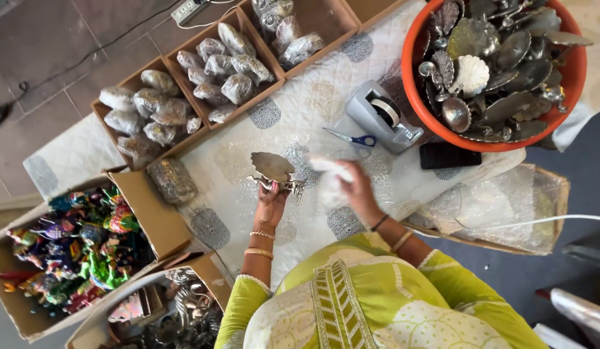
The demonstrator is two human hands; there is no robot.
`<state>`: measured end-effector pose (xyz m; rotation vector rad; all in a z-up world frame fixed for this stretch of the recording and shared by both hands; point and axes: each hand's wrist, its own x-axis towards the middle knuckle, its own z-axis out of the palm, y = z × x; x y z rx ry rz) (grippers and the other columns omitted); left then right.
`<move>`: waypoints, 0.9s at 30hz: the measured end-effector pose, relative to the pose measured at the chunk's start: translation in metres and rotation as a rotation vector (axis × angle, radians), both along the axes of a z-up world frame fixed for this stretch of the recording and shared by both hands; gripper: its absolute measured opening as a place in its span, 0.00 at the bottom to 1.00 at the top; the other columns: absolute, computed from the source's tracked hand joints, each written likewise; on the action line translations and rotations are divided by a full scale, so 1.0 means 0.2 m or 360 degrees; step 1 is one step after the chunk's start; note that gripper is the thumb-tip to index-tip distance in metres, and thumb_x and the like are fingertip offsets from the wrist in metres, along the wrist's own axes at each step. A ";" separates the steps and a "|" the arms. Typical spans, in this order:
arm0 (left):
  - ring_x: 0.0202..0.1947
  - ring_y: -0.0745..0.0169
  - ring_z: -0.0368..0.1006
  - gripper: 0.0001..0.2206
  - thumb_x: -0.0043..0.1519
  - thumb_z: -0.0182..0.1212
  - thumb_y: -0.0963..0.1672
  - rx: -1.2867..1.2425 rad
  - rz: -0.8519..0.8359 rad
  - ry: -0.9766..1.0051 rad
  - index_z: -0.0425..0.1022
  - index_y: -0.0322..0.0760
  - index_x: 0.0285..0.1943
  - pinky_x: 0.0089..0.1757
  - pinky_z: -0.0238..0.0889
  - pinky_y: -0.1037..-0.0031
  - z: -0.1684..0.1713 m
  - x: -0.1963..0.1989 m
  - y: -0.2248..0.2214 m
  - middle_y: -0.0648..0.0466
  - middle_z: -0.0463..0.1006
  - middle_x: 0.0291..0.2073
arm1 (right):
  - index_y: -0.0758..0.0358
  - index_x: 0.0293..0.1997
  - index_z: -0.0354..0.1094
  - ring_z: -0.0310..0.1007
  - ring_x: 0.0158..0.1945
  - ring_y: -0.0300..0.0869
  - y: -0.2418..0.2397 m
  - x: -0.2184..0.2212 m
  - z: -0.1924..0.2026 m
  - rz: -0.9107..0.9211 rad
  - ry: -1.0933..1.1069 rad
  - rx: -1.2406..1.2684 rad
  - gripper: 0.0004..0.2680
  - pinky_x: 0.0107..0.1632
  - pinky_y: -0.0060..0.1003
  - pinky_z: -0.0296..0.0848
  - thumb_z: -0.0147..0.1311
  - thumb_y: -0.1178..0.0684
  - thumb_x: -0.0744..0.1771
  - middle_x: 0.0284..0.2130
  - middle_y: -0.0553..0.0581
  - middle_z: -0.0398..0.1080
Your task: The person wraps decorative metal items in bubble wrap at a table, pressing the wrap around each piece and placing wrapped items into cardboard boxes. They pick items from a bowl and a box, wrap them one at a time, and set the finished bundles into divided compartments.
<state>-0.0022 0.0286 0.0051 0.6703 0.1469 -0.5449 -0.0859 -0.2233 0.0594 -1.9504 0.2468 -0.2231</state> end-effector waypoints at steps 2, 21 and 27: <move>0.56 0.54 0.71 0.21 0.63 0.64 0.41 0.0032 0.0002 0.0017 0.66 0.44 0.65 0.55 0.65 0.57 0.01 0.00 0.02 0.53 0.75 0.56 | 0.58 0.58 0.67 0.74 0.55 0.47 -0.15 -0.03 0.07 -0.0171 -0.0200 -0.0170 0.13 0.58 0.37 0.77 0.54 0.64 0.68 0.52 0.58 0.71; 0.60 0.46 0.71 0.29 0.52 0.70 0.42 -0.0166 -0.0046 0.0111 0.67 0.38 0.65 0.61 0.64 0.54 -0.04 0.02 0.01 0.48 0.74 0.59 | 0.58 0.51 0.67 0.71 0.50 0.47 0.09 0.24 0.23 0.0507 -0.0087 -0.0632 0.08 0.56 0.40 0.75 0.58 0.53 0.68 0.44 0.56 0.71; 0.60 0.52 0.71 0.27 0.55 0.67 0.40 -0.0114 -0.0136 0.0071 0.68 0.36 0.65 0.63 0.63 0.58 0.08 -0.02 -0.06 0.49 0.75 0.58 | 0.65 0.46 0.64 0.70 0.45 0.55 0.18 0.21 0.33 0.0622 -0.0163 -0.0566 0.07 0.48 0.47 0.73 0.56 0.57 0.67 0.39 0.61 0.69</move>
